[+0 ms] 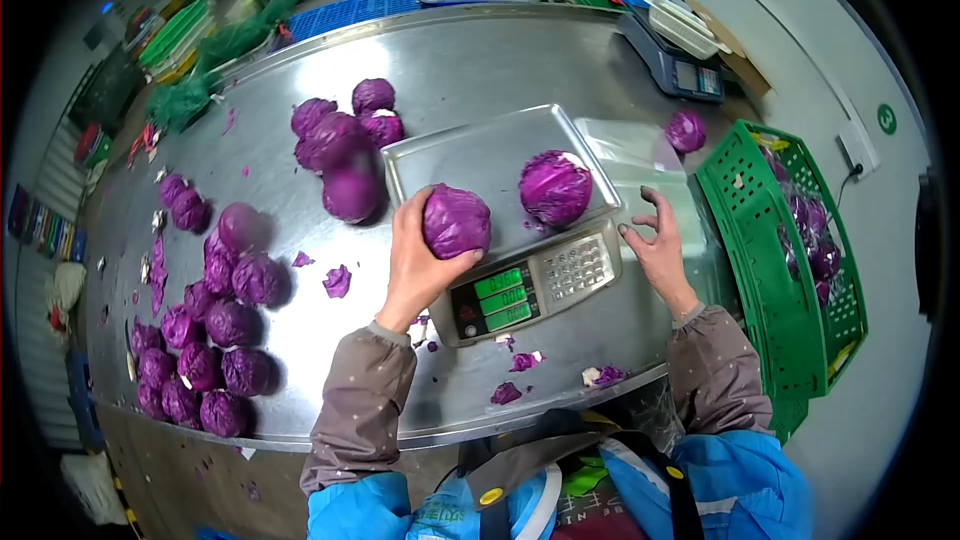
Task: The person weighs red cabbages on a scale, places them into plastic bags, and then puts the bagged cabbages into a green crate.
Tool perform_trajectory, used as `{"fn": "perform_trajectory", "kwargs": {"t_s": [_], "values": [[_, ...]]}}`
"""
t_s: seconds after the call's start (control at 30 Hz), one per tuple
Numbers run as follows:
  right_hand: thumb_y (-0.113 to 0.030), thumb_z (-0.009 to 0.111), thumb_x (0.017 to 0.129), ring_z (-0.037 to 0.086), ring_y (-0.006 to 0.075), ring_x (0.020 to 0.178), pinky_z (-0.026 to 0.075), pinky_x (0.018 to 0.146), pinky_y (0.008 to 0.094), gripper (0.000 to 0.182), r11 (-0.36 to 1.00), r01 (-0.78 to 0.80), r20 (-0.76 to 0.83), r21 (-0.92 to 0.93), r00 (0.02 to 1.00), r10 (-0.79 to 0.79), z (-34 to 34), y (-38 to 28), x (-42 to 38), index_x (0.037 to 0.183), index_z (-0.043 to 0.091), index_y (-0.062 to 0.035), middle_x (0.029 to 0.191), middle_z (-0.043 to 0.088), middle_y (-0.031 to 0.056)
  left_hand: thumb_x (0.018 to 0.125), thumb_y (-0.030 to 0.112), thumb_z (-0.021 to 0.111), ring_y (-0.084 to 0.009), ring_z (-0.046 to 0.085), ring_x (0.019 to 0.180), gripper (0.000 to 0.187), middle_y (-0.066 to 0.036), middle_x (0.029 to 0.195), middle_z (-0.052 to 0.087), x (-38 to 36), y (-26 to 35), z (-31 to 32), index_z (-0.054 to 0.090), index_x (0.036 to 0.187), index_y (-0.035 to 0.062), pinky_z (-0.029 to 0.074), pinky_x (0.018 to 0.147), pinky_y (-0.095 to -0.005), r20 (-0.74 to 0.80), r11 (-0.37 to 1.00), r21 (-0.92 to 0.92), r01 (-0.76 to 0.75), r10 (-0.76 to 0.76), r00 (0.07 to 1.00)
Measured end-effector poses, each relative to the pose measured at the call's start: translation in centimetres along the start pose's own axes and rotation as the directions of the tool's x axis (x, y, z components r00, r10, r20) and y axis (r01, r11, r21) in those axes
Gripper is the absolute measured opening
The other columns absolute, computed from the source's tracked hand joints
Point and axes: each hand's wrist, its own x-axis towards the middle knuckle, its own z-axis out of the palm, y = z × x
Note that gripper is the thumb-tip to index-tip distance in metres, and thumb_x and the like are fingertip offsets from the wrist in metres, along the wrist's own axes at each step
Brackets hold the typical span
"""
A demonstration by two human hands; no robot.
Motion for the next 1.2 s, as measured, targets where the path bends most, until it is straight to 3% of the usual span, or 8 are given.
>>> {"fn": "perform_trajectory", "kwargs": {"t_s": [0.23, 0.33, 0.47, 0.67, 0.9, 1.07, 1.13, 1.2], "values": [[-0.012, 0.067, 0.071, 0.055, 0.0180, 0.086, 0.048, 0.068, 0.0282, 0.059, 0.991, -0.097, 0.071, 0.097, 0.993, 0.090, -1.1, 0.7, -0.1, 0.122, 0.040, -0.0023, 0.119, 0.044, 0.0133, 0.073, 0.028, 0.067, -0.0316, 0.036, 0.117, 0.073, -0.018, 0.127, 0.034, 0.5, -2.1, -1.8, 0.030, 0.131, 0.0052, 0.034, 0.096, -0.0410, -0.018, 0.999, 0.039, 0.014, -0.013, 1.000], [-0.013, 0.068, 0.071, 0.055, 0.0181, 0.086, 0.046, 0.072, 0.0293, 0.059, 0.979, -0.115, 0.116, 0.167, 0.989, 0.097, -0.3, 0.5, 0.6, 0.122, 0.040, -0.0022, 0.119, 0.045, 0.0131, 0.082, 0.027, 0.060, -0.0277, 0.038, 0.117, 0.059, -0.011, 0.132, 0.034, -1.1, -1.4, -4.2, 0.031, 0.131, 0.0088, 0.040, 0.090, -0.0379, -0.091, 0.949, -0.248, 0.193, -0.221, 0.971], [-0.023, 0.072, 0.067, 0.052, 0.0199, 0.091, 0.044, 0.079, 0.0325, 0.068, 0.979, -0.080, 0.153, 0.188, 0.987, 0.051, 1.4, 1.3, 2.4, 0.123, 0.039, -0.0014, 0.120, 0.045, 0.0140, 0.089, 0.030, 0.049, -0.0289, 0.039, 0.119, 0.049, -0.015, 0.131, 0.036, -3.5, -0.9, -6.9, 0.033, 0.130, 0.0067, 0.036, 0.096, -0.0389, -0.160, 0.923, -0.274, 0.268, -0.319, 0.934], [-0.032, 0.076, 0.063, 0.044, 0.0285, 0.113, 0.039, 0.092, 0.0345, 0.091, 0.952, -0.073, 0.217, 0.297, 0.976, 0.007, 5.8, 1.6, 5.0, 0.130, 0.027, 0.0042, 0.121, 0.042, 0.0203, 0.091, 0.018, 0.047, -0.0223, 0.047, 0.109, 0.040, -0.015, 0.125, 0.042, -6.5, -1.0, -7.5, 0.036, 0.127, 0.0041, 0.044, 0.087, -0.0334, -0.275, 0.919, -0.313, 0.240, -0.329, 0.904], [-0.025, 0.077, 0.062, 0.052, 0.0243, 0.099, 0.043, 0.087, 0.0331, 0.079, 0.891, -0.061, 0.220, 0.450, 0.975, -0.044, 9.2, -1.2, 5.4, 0.123, 0.035, 0.0024, 0.111, 0.049, 0.0172, 0.087, 0.005, 0.047, -0.0162, 0.053, 0.095, 0.031, -0.011, 0.110, 0.051, -6.9, 4.0, -2.8, 0.043, 0.117, -0.0015, 0.044, 0.080, -0.0292, -0.264, 0.887, -0.403, 0.227, -0.350, 0.899], [-0.024, 0.070, 0.071, 0.048, 0.0205, 0.103, 0.041, 0.089, 0.0302, 0.066, 0.470, -0.403, 0.356, 0.785, 0.915, 0.191, 3.1, -1.0, 3.4, 0.123, 0.036, -0.0011, 0.108, 0.050, 0.0140, 0.090, 0.011, 0.046, -0.0155, 0.054, 0.088, 0.027, -0.009, 0.101, 0.053, -5.1, 7.2, 4.2, 0.047, 0.114, -0.0006, 0.045, 0.076, -0.0278, -0.072, 0.887, -0.418, 0.198, -0.249, 0.966], [-0.023, 0.065, 0.075, 0.046, 0.0262, 0.110, 0.047, 0.088, 0.0383, 0.067, 0.098, -0.506, 0.484, 0.857, 0.855, 0.184, -0.9, 1.9, 1.3, 0.128, 0.028, -0.0046, 0.122, 0.039, 0.0160, 0.092, 0.015, 0.043, -0.0163, 0.054, 0.087, 0.028, -0.010, 0.100, 0.054, -3.9, 8.0, 7.8, 0.048, 0.114, -0.0005, 0.045, 0.077, -0.0289, 0.019, 0.873, -0.455, 0.175, -0.188, 0.982], [-0.032, 0.054, 0.082, 0.045, 0.0321, 0.113, 0.049, 0.082, 0.0480, 0.063, -0.023, -0.539, 0.539, 0.842, 0.840, 0.054, -5.4, 5.8, -1.8, 0.134, 0.022, -0.0161, 0.130, 0.033, 0.0156, 0.092, 0.009, 0.038, -0.0174, 0.055, 0.088, 0.028, -0.012, 0.099, 0.055, -2.3, 9.3, 12.2, 0.048, 0.115, -0.0027, 0.046, 0.080, -0.0300, 0.150, 0.834, -0.490, 0.252, -0.204, 0.967]]}}
